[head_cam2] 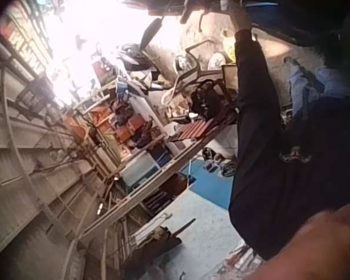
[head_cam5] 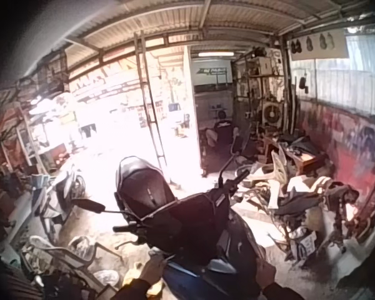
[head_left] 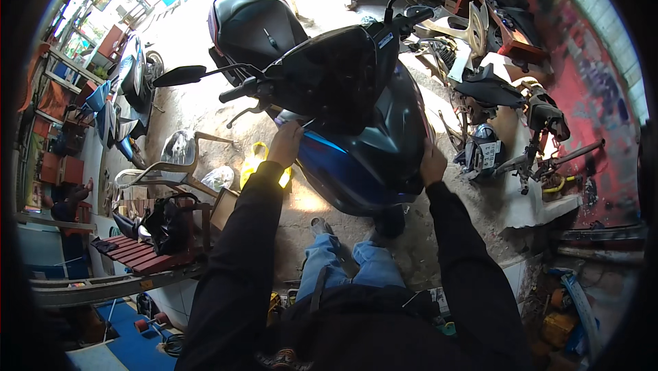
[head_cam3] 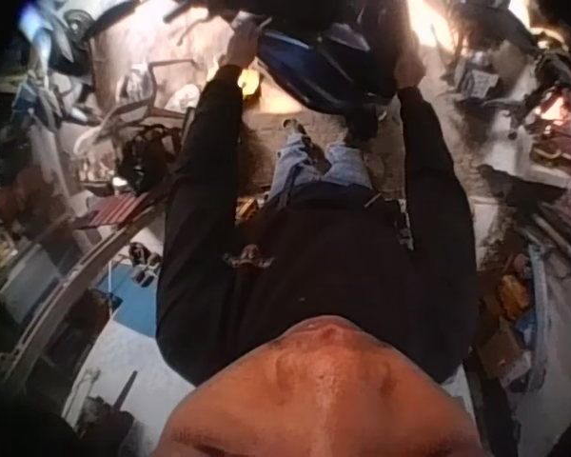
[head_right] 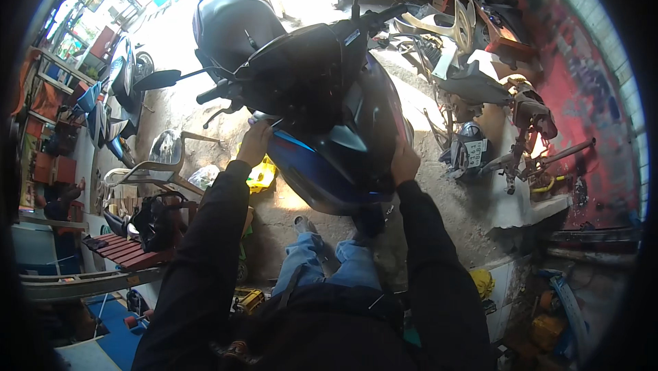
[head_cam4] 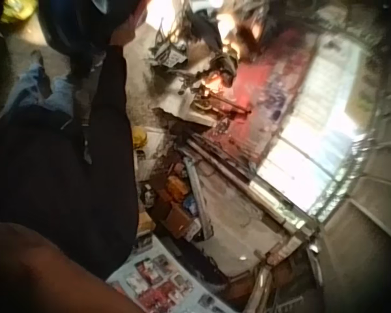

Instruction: The person removes the front fairing of a motorcycle by hand and with a screwdriver, then unfastens various screws on the side panels and handlebars.

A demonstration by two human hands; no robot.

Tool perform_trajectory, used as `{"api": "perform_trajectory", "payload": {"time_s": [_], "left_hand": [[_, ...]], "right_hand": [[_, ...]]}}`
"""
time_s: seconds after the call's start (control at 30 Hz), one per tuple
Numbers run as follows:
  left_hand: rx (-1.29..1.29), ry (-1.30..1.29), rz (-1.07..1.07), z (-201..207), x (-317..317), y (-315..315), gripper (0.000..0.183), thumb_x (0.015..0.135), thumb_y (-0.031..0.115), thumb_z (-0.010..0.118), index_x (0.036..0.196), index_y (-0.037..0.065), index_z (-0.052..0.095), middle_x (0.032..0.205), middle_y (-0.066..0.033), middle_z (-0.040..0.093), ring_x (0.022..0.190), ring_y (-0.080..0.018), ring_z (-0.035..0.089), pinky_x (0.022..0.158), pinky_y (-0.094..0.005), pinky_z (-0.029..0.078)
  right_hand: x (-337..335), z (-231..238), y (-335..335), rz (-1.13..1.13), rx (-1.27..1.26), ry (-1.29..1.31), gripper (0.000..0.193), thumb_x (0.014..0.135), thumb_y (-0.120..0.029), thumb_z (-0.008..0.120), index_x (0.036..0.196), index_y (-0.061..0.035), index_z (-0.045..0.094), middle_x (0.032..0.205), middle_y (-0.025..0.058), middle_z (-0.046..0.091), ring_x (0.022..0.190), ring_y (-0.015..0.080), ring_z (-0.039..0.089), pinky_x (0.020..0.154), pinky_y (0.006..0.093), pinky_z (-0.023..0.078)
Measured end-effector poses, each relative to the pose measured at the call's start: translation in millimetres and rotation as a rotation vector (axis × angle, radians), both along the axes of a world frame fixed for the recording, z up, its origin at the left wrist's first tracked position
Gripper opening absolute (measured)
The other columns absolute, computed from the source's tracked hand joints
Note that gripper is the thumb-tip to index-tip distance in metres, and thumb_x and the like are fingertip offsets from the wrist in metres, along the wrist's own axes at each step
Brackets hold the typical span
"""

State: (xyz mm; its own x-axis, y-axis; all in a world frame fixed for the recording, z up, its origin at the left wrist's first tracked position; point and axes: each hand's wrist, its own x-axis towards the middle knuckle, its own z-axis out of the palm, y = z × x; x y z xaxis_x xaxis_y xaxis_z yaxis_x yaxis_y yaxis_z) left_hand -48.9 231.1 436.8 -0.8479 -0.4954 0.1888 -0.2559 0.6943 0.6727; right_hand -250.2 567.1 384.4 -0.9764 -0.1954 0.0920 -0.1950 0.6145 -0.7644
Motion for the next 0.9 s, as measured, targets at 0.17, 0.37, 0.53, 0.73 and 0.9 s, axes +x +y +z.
{"api": "perform_trajectory", "payload": {"time_s": [0.17,0.37,0.53,0.73,0.9], "left_hand": [[-0.032,0.025,-0.003,-3.7,-6.0,0.1,0.022,0.092,0.02,0.048,0.083,0.001,0.054,0.084,-0.0204,0.057,0.089,-0.0406,0.053,0.077,-0.0482,0.042],[-0.023,-0.015,0.059,-4.2,-18.2,-0.6,0.03,0.091,0.028,0.047,0.082,0.002,0.06,0.08,-0.0192,0.061,0.085,-0.0396,0.057,0.075,-0.049,0.043],[-0.048,-0.051,0.002,-7.3,-20.6,-15.7,0.031,0.091,0.027,0.047,0.08,0.002,0.061,0.08,-0.019,0.063,0.084,-0.0383,0.06,0.075,-0.0476,0.044],[0.114,0.018,-0.071,-16.0,-20.1,-15.2,0.033,0.091,0.026,0.047,0.077,0.0,0.062,0.078,-0.018,0.064,0.079,-0.035,0.061,0.074,-0.0427,0.046],[0.29,0.02,-0.038,-5.0,-20.8,-13.3,0.031,0.09,0.023,0.049,0.075,-0.001,0.061,0.074,-0.0172,0.063,0.077,-0.0349,0.06,0.074,-0.0408,0.046]], "right_hand": [[47.2,-38.2,9.5,-0.03,-0.022,-0.036,0.044,0.097,-0.038,0.046,0.095,0.0019,0.065,0.084,0.025,0.063,0.08,0.0379,0.062,0.07,0.0413,0.045],[2.9,-12.9,9.5,0.089,-0.07,0.138,0.042,0.097,-0.033,0.047,0.084,0.0037,0.062,0.072,0.0209,0.06,0.065,0.0317,0.058,0.062,0.0397,0.043],[-20.7,7.1,-6.7,0.056,0.139,-0.014,0.047,0.096,-0.041,0.043,0.093,-0.0001,0.066,0.087,0.0235,0.064,0.082,0.0404,0.062,0.071,0.0453,0.047],[16.7,-40.9,3.5,-0.082,-0.002,0.097,0.047,0.096,-0.042,0.044,0.101,-0.0018,0.067,0.092,0.0236,0.065,0.089,0.0373,0.062,0.077,0.0413,0.047],[-32.2,6.8,-21.5,0.015,0.117,0.092,0.044,0.095,-0.041,0.041,0.104,-0.0064,0.067,0.093,0.0215,0.065,0.085,0.0409,0.062,0.075,0.0475,0.047]]}}
